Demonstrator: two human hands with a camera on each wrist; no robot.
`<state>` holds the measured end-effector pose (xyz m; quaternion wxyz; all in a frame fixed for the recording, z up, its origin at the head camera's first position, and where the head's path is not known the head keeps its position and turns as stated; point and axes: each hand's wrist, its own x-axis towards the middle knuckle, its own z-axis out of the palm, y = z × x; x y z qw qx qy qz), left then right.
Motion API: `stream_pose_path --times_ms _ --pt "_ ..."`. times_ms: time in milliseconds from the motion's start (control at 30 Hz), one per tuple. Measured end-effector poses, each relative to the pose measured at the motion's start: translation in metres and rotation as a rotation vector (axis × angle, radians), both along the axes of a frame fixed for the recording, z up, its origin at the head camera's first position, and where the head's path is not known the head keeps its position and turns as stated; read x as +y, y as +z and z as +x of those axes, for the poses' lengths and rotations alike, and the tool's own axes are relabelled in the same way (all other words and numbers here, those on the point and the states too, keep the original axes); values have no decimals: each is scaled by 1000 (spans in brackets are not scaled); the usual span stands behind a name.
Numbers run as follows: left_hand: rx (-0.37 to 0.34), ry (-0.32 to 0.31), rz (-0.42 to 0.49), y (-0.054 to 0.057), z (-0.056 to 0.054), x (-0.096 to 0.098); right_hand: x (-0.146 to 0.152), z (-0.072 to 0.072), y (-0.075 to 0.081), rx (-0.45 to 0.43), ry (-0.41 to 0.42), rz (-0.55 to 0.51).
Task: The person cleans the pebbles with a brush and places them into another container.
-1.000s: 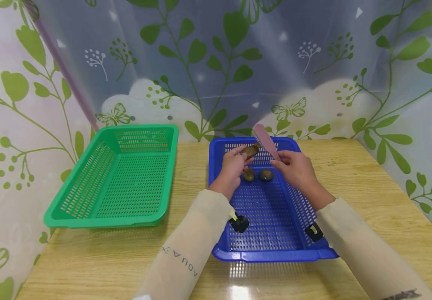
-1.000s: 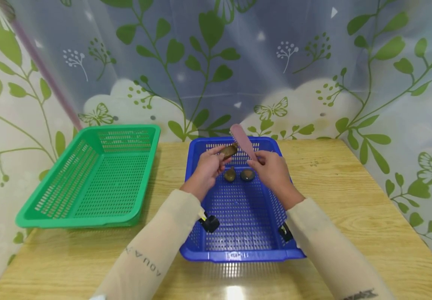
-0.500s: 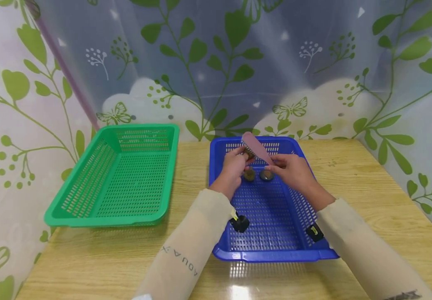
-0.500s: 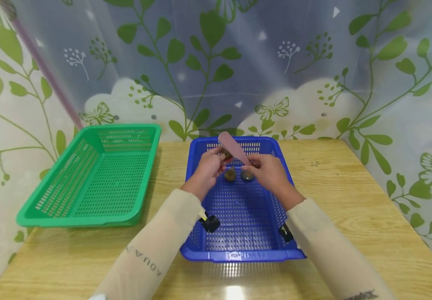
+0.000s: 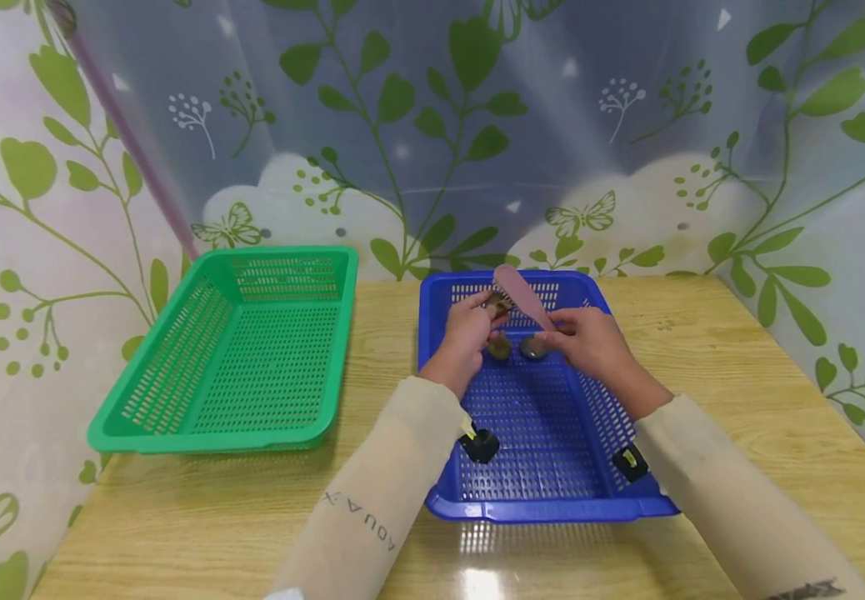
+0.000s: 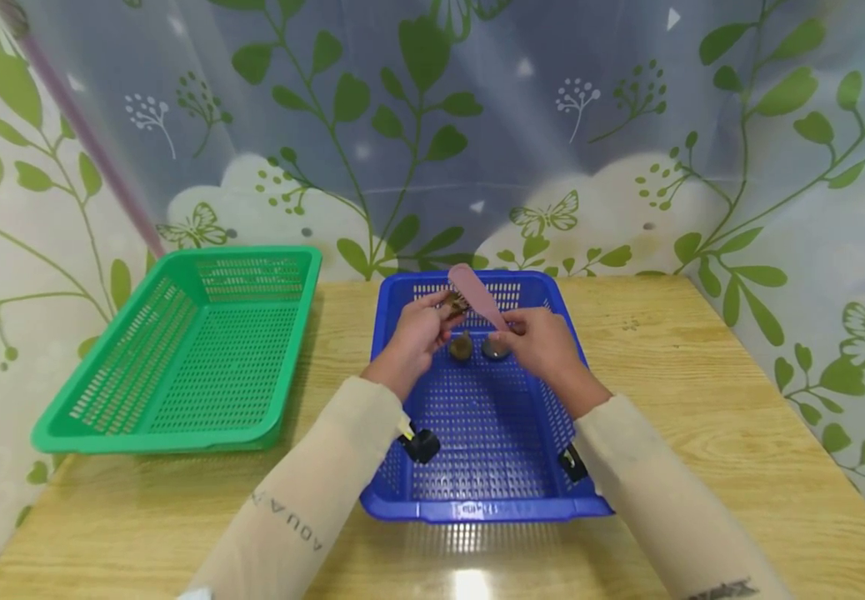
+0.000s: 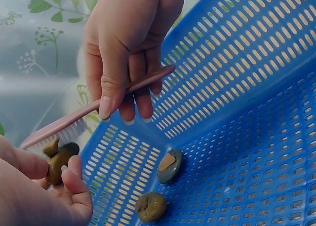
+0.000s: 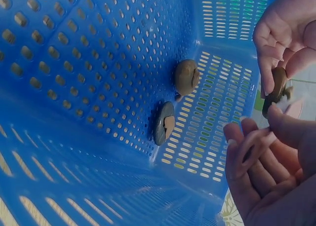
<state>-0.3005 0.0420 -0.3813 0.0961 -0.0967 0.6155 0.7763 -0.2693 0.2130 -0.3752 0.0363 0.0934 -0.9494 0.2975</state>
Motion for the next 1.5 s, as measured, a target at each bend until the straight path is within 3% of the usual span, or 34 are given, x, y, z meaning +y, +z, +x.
stream_pose_path --times_ms 367,733,933,1200,1300,1500 --pt "4 7 -1 -1 -1 1 1 2 4 42 -132 -3" --pt "5 -14 -9 1 0 1 1 1 2 55 -114 -36" --pt "4 -21 -13 -1 -2 2 -1 -1 0 68 -44 -53" --pt "9 -33 -23 -1 0 0 -1 -1 -1 -50 34 -58" --pt "7 -31 -23 0 0 0 -1 -1 -1 -72 28 -69" --pt "-4 -20 -19 0 -1 0 1 -1 0 -8 -45 7"
